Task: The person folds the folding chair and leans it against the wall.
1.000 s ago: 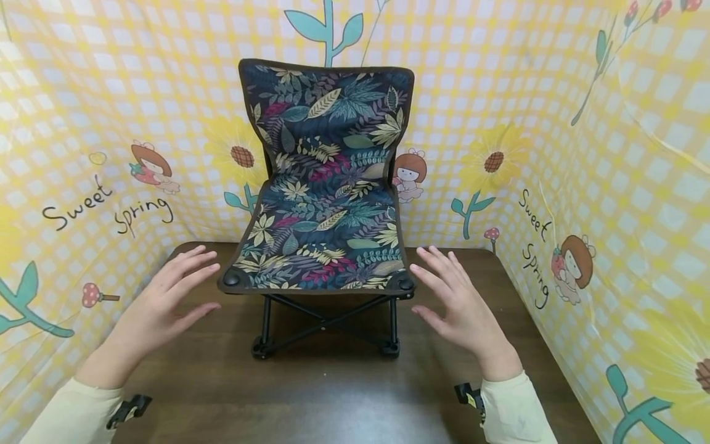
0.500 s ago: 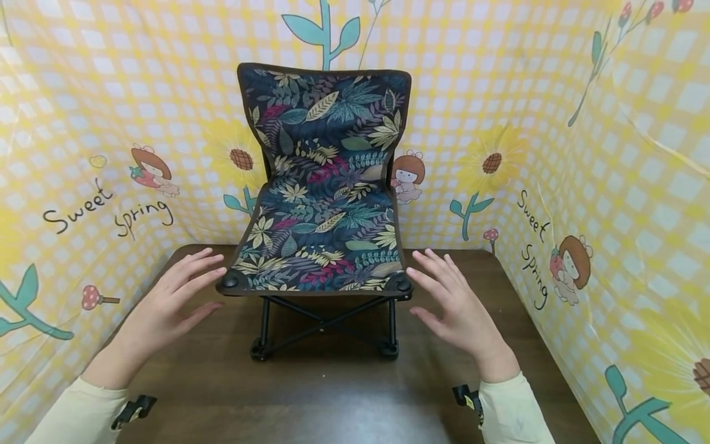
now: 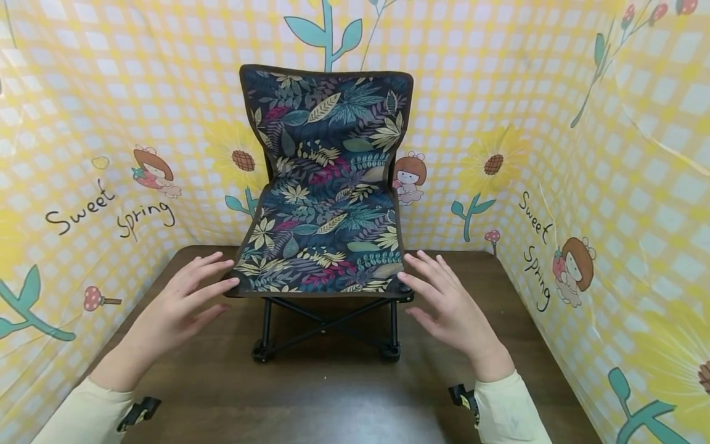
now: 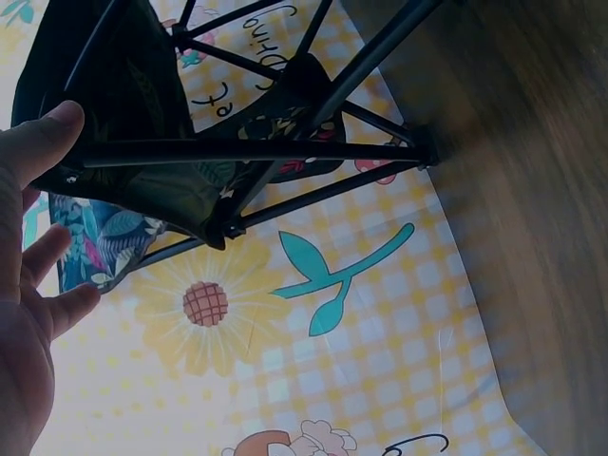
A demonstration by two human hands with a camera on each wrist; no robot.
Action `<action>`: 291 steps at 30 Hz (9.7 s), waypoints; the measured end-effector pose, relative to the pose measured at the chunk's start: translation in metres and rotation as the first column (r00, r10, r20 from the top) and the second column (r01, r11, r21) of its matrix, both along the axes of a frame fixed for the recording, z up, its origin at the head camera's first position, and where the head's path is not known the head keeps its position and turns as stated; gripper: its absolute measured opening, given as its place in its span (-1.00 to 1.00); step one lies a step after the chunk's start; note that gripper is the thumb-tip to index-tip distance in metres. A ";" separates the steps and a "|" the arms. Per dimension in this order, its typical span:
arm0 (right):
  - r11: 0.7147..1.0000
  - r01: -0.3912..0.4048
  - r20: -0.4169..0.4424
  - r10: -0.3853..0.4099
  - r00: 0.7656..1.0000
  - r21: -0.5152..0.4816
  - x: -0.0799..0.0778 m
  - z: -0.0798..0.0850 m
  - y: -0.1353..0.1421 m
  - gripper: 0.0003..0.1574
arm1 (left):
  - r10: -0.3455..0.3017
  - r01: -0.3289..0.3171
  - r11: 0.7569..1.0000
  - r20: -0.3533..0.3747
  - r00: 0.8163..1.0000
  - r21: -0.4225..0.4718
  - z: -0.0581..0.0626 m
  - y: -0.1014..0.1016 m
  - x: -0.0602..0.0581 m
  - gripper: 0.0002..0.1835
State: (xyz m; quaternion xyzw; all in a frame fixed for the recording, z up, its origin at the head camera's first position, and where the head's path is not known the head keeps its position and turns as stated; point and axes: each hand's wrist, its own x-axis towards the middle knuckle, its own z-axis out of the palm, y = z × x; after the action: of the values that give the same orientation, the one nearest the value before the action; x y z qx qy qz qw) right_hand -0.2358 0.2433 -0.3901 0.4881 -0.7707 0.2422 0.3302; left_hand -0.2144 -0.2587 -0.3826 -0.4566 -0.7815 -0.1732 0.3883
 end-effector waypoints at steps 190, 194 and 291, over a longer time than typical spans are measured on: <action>0.999 -0.033 -0.390 0.027 0.920 -0.010 -0.001 0.015 -0.046 -0.61 | -0.081 0.055 0.993 -0.272 0.959 -0.102 0.019 0.040 -0.011 -0.61; 0.999 -0.042 -0.393 0.033 0.919 -0.013 -0.002 0.017 -0.047 -0.61 | -0.079 0.054 0.993 -0.268 0.960 -0.101 0.020 0.041 -0.011 -0.61; 1.000 0.008 -0.358 -0.008 0.934 -0.002 -0.004 0.040 -0.058 -0.45 | -0.058 0.024 0.989 -0.239 0.969 -0.143 0.041 0.047 -0.018 -0.61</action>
State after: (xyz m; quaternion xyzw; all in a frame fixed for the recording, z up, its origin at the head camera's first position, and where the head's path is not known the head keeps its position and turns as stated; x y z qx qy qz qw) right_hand -0.2399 0.1855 -0.3500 0.5207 -0.6998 0.1482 0.4660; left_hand -0.2325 -0.2121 -0.3418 -0.5163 -0.7288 -0.0695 0.4444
